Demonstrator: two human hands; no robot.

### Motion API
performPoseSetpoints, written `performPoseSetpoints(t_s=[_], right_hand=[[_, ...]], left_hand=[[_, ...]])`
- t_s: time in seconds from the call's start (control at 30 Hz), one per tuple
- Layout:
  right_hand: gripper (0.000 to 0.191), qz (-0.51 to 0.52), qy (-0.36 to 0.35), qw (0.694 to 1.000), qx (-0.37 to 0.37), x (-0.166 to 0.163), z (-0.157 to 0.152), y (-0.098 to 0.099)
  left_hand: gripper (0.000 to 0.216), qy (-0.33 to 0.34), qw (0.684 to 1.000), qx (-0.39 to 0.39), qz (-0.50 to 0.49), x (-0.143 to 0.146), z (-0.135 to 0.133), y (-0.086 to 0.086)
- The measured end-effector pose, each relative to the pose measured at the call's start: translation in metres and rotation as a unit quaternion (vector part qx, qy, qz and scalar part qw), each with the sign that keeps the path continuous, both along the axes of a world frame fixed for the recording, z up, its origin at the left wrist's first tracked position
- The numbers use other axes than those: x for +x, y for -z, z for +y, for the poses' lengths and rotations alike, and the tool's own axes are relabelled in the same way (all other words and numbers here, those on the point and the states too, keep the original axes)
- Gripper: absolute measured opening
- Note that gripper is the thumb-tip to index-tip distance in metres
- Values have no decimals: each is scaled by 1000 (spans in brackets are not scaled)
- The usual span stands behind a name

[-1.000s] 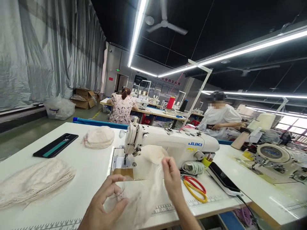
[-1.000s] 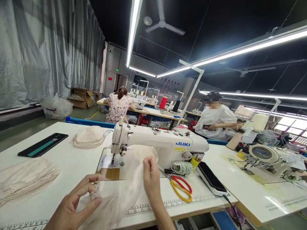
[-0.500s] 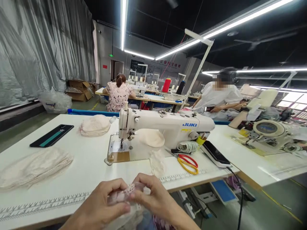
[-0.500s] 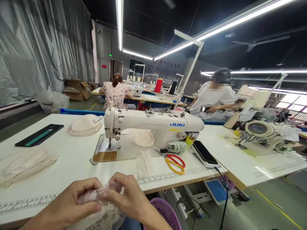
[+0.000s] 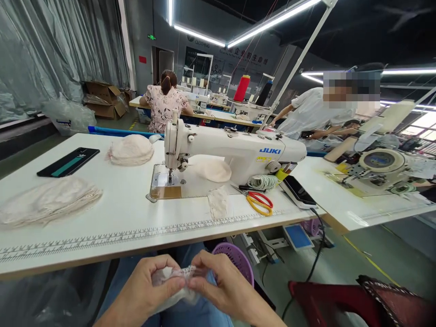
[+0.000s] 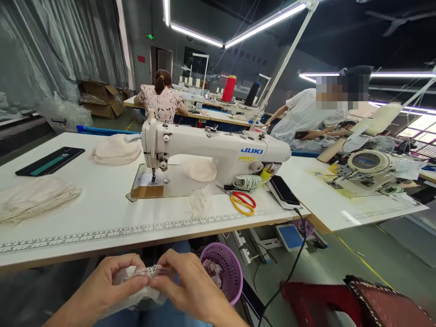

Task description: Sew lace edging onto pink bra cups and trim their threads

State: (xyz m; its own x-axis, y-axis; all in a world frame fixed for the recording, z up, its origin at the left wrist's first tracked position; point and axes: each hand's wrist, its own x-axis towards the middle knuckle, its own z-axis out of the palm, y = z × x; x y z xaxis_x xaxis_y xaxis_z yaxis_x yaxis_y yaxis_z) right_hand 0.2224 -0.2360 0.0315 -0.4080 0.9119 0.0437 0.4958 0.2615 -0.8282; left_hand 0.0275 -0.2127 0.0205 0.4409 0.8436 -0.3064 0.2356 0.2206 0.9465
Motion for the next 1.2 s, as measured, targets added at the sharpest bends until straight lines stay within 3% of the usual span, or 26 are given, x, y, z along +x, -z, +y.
performPoseSetpoints(t_s=[0.07,0.13,0.2,0.3,0.37,0.43,0.57,0.63,0.8,0.9,1.03,1.13,1.2], right_hand=[[23,-19,2,997,68,-4,-3,-2],[16,-26,-3,991,130,-10,-3,-5],[11,-3,-16,989,145,-15,-1,-7],[18,148,-48,987,47,-16,4,-5],[25,261,-57,962,-54,-14,8,0],[30,301,-60,946,-108,-9,10,6],[31,89,-34,995,-33,19,10,23],[28,-4,-3,1000,-5,42,5,32],[21,-101,46,994,-3,75,-10,37],[27,-33,20,999,-32,60,-11,24],[43,124,-82,985,-84,27,1,16],[45,120,-97,983,-95,12,4,20],[44,92,-61,993,-39,9,1,21]], left_hand=[[39,14,999,16,24,2,-2,4],[40,30,999,13,24,4,-3,6],[41,42,999,-7,10,4,-4,8],[45,56,995,-75,-29,2,-4,11],[48,62,988,-126,-62,1,-4,13],[48,65,982,-159,-82,0,-4,13],[45,80,981,-162,-73,-1,-4,11],[45,87,983,-153,-60,-2,-3,11],[47,111,983,-142,-25,-2,1,18],[48,131,984,-125,-3,2,2,20],[48,141,984,-103,16,4,2,15],[48,119,989,-84,33,2,0,11],[48,103,990,-92,38,1,-1,10]])
